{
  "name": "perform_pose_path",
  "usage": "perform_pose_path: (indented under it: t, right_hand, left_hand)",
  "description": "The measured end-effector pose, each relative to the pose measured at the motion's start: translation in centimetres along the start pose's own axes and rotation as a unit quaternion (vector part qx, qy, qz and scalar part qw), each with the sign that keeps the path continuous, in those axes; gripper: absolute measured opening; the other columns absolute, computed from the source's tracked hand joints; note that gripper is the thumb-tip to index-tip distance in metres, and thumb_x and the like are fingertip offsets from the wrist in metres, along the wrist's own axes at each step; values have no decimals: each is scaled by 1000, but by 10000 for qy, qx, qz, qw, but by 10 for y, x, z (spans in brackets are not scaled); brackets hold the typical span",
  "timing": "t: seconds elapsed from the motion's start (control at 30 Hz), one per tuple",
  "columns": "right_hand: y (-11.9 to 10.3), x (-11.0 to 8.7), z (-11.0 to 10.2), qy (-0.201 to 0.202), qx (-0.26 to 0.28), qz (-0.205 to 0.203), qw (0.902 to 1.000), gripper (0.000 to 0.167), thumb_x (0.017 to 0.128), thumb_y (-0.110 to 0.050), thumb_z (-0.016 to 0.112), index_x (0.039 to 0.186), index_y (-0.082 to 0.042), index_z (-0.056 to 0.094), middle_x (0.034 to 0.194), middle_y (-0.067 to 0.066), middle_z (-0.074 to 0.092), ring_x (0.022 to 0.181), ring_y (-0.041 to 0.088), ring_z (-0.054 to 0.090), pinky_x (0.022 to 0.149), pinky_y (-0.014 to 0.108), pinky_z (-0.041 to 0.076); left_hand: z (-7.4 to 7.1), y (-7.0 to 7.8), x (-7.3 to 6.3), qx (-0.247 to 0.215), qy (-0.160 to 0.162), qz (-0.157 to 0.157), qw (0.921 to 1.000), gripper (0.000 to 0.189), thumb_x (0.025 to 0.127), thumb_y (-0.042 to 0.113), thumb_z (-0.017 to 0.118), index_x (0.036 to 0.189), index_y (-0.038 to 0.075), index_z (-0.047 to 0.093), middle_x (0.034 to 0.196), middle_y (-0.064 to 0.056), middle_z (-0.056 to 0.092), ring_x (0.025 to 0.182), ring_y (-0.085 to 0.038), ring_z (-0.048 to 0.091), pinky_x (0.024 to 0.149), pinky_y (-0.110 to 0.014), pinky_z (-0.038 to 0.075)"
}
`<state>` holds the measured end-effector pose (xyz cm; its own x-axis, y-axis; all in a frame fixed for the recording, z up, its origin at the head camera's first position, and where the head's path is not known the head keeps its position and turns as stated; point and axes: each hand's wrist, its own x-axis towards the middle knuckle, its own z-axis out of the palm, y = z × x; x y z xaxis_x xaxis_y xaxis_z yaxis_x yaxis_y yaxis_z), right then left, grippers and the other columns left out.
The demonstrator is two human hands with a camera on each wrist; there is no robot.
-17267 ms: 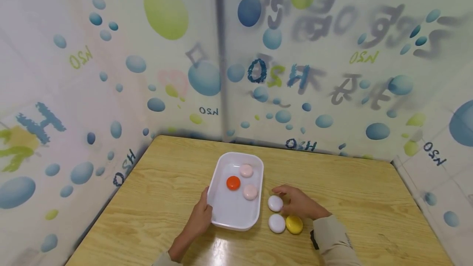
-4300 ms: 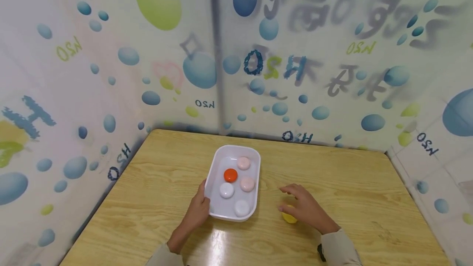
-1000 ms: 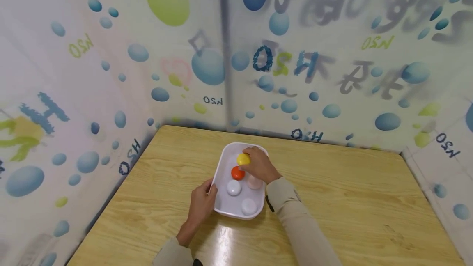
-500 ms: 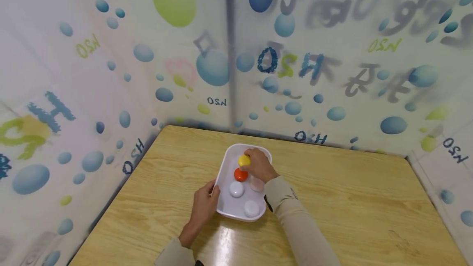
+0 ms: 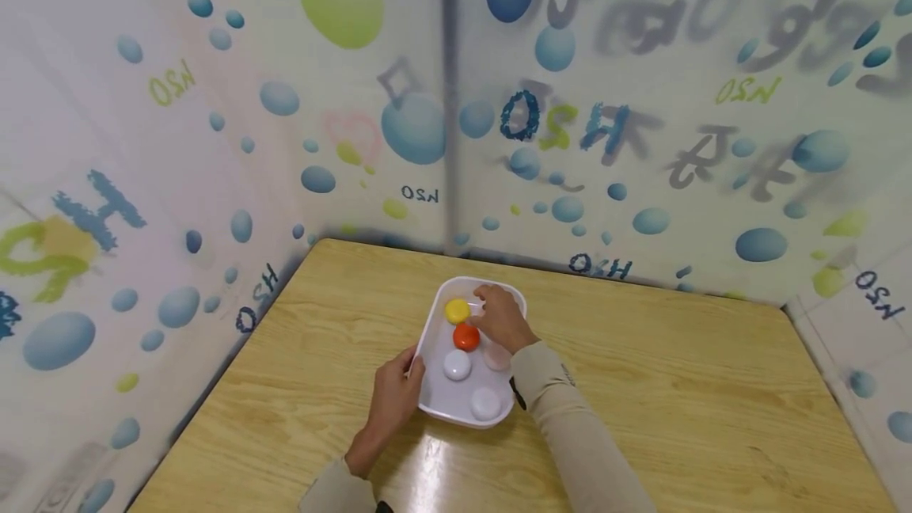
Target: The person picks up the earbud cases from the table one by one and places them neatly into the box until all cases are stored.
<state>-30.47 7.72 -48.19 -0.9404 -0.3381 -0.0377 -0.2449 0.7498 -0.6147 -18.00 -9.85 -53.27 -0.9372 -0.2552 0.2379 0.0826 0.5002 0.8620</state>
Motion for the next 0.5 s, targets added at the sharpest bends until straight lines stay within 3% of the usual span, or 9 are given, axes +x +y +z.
perform_pose_path:
  t: [0.3,0.5]
  right_hand:
    - [-1,-3,-6,-27,191,214,9996,53,86,-14,77,132,2,58,127,19,63,107,30,64,96,42,56]
    - [-4,-9,-10,168,171,165,9996,52,88,-16,75,133,2,57,125,19,63,110,33,62,96,45,55]
  left_hand:
    - [2,1,1,19,38,-38,10000,29,94,6,57,118,-6,69,107,-22,73,100,-30,70,82,-44,61]
    - [-1,0,3,135,120,-100,9998,28,93,6,59,116,-6,70,105,-22,73,98,-30,71,81,-45,60]
